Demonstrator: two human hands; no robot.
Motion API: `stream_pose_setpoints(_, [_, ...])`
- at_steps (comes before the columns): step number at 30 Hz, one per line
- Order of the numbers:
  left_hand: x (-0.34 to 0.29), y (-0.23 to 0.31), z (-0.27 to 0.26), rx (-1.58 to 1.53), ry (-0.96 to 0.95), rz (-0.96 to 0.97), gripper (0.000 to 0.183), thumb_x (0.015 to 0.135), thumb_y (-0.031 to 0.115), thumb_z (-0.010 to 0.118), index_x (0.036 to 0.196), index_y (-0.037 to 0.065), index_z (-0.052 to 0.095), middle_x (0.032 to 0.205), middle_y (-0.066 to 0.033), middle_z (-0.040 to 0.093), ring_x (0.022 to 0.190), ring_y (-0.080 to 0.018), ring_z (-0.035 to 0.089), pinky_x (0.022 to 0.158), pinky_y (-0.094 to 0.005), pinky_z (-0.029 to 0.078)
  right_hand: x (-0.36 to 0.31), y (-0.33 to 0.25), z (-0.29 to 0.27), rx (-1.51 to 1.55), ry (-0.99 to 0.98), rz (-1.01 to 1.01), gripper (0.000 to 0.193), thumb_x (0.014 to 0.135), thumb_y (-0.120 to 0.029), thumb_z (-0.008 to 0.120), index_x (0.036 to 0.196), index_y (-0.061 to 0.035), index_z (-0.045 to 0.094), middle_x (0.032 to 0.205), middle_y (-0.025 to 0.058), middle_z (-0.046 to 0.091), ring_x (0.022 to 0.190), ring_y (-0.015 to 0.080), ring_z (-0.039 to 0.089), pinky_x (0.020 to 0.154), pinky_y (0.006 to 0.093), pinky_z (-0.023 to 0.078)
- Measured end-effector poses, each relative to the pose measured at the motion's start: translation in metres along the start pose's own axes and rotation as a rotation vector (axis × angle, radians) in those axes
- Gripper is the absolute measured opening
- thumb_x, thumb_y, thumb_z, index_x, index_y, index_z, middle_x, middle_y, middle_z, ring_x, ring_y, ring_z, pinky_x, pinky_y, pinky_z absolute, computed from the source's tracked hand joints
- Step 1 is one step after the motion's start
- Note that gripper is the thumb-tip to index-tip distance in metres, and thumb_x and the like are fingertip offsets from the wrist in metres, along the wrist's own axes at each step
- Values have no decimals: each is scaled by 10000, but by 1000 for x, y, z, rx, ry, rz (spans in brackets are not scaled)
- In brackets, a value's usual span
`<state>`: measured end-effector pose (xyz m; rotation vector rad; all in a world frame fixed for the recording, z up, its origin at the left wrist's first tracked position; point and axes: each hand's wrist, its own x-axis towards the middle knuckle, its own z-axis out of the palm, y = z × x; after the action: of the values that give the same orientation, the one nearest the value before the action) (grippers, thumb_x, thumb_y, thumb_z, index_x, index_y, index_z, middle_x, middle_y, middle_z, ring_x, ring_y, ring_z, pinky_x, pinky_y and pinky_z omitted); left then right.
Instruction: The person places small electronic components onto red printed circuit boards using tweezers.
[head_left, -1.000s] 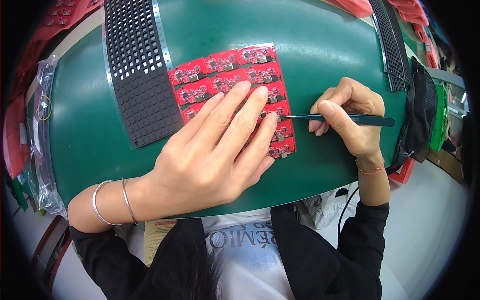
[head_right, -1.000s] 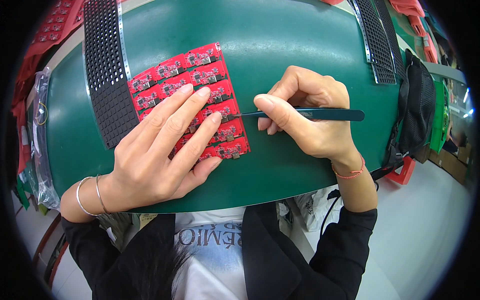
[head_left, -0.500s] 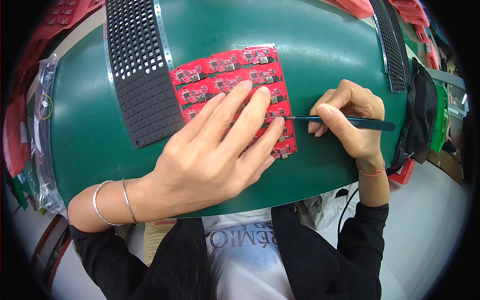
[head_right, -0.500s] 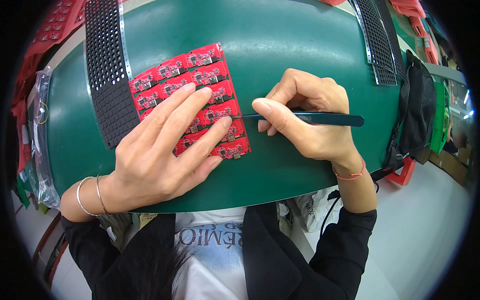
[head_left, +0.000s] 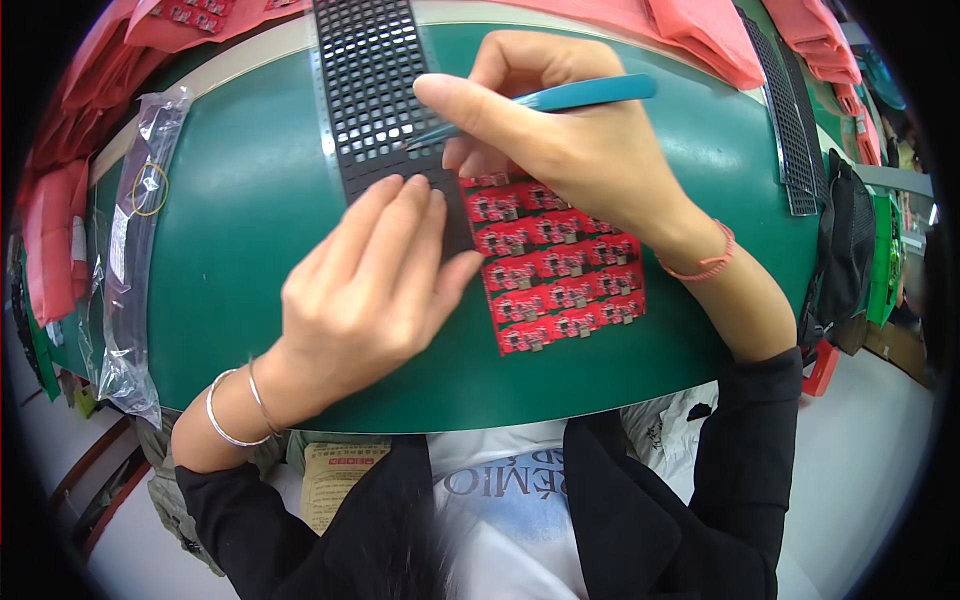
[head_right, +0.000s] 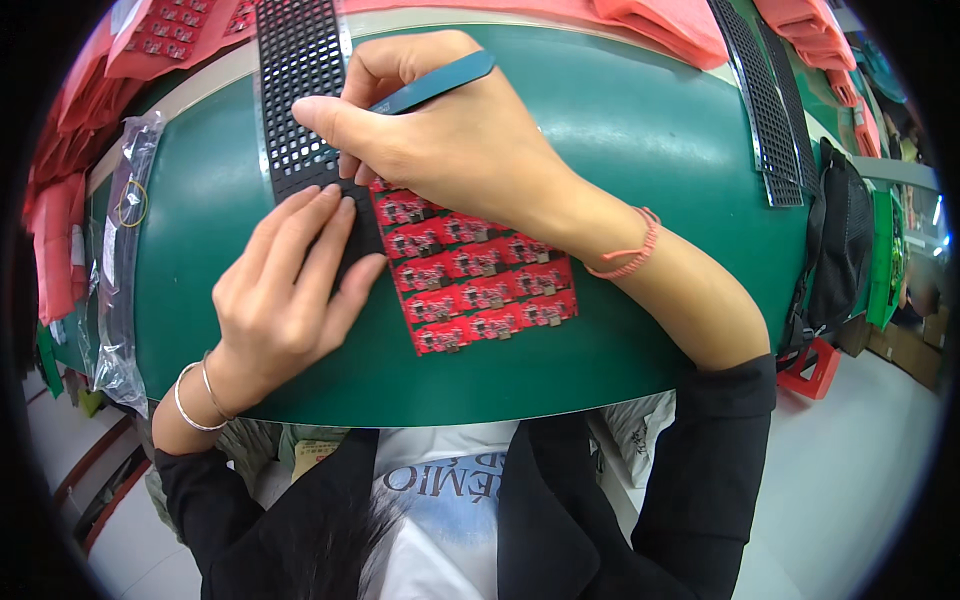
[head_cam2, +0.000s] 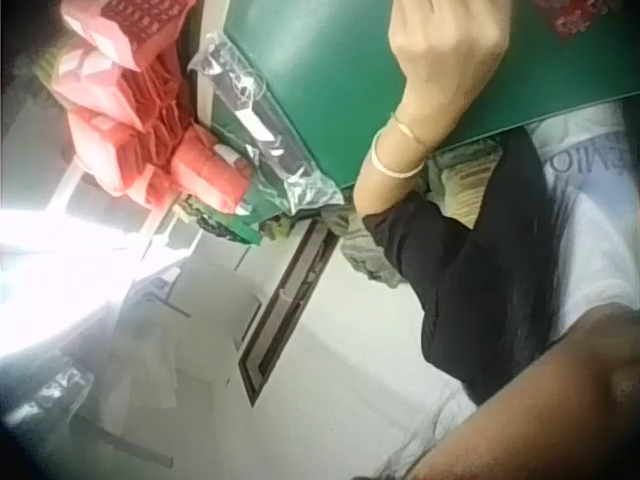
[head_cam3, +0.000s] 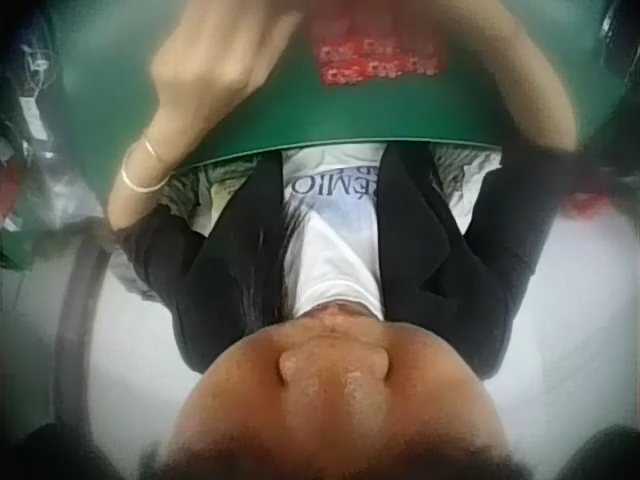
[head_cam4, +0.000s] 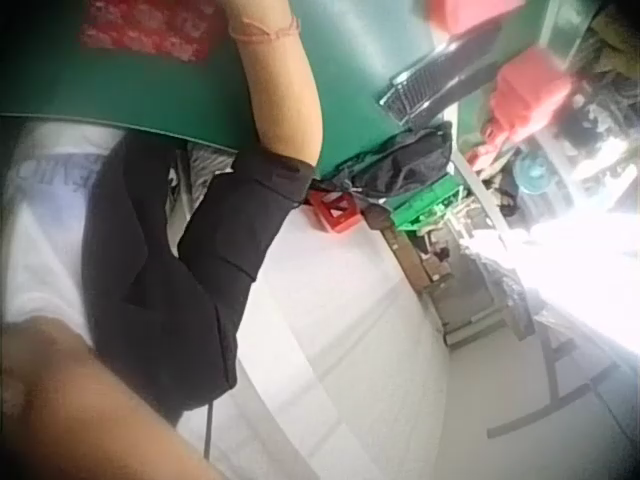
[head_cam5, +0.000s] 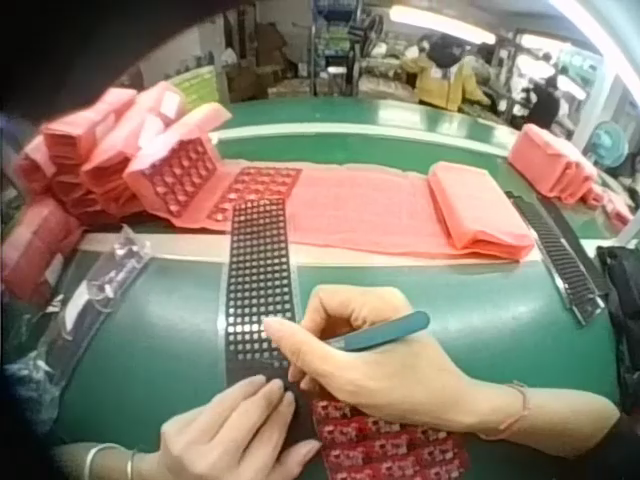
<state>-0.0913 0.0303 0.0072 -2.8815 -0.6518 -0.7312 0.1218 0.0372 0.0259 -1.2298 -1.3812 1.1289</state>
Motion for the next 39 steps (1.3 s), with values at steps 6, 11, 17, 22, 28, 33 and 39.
stream_pose_setpoints(6, [-6,-9,2,-44,38,4,307,799,161,771,980,-85,742,1042,-180,714,1015,-296,708,826,-340,618,6,10,10,58,7,49,298,968,-194,735,769,5,636,697,86,723,622,98,699,528,220,529])
stream_pose_setpoints(11, [-7,-12,-1,-104,32,-40,299,749,85,822,1003,-58,757,1062,-152,727,999,-282,728,791,-336,621,5,13,13,49,33,61,285,987,-186,717,784,0,642,705,86,728,641,97,713,552,212,547])
stream_pose_setpoints(17, [-7,-11,1,-112,35,-49,299,742,83,821,1000,-54,757,1057,-149,722,998,-281,721,802,-339,618,6,14,13,49,26,48,280,985,-172,720,780,0,640,702,88,728,637,101,714,560,215,554])
stream_pose_setpoints(22, [-7,-11,2,-145,32,-54,308,734,75,818,1001,-64,751,1050,-158,717,993,-292,716,806,-348,616,5,15,15,21,36,33,272,979,-153,724,774,4,638,695,89,726,625,104,712,555,218,556])
stream_pose_setpoints(28, [-6,-11,2,-163,30,-55,319,729,53,816,1009,-82,743,1056,-170,712,994,-302,713,816,-358,616,5,16,15,64,42,13,267,976,-144,723,772,6,639,694,89,725,620,106,711,552,218,553])
stream_pose_setpoints(33, [-7,-12,2,-184,28,-69,327,724,38,814,1018,-87,740,1065,-171,709,989,-302,712,817,-358,616,8,11,15,-16,27,79,248,970,-124,719,775,7,642,694,91,724,633,110,715,557,223,556])
stream_pose_setpoints(39, [-7,-9,1,-267,33,-144,333,716,11,807,1026,-85,732,1067,-163,700,987,-318,704,818,-374,607,6,11,18,-55,-1,60,200,1008,-156,695,867,-21,650,753,72,723,649,67,676,601,196,539])
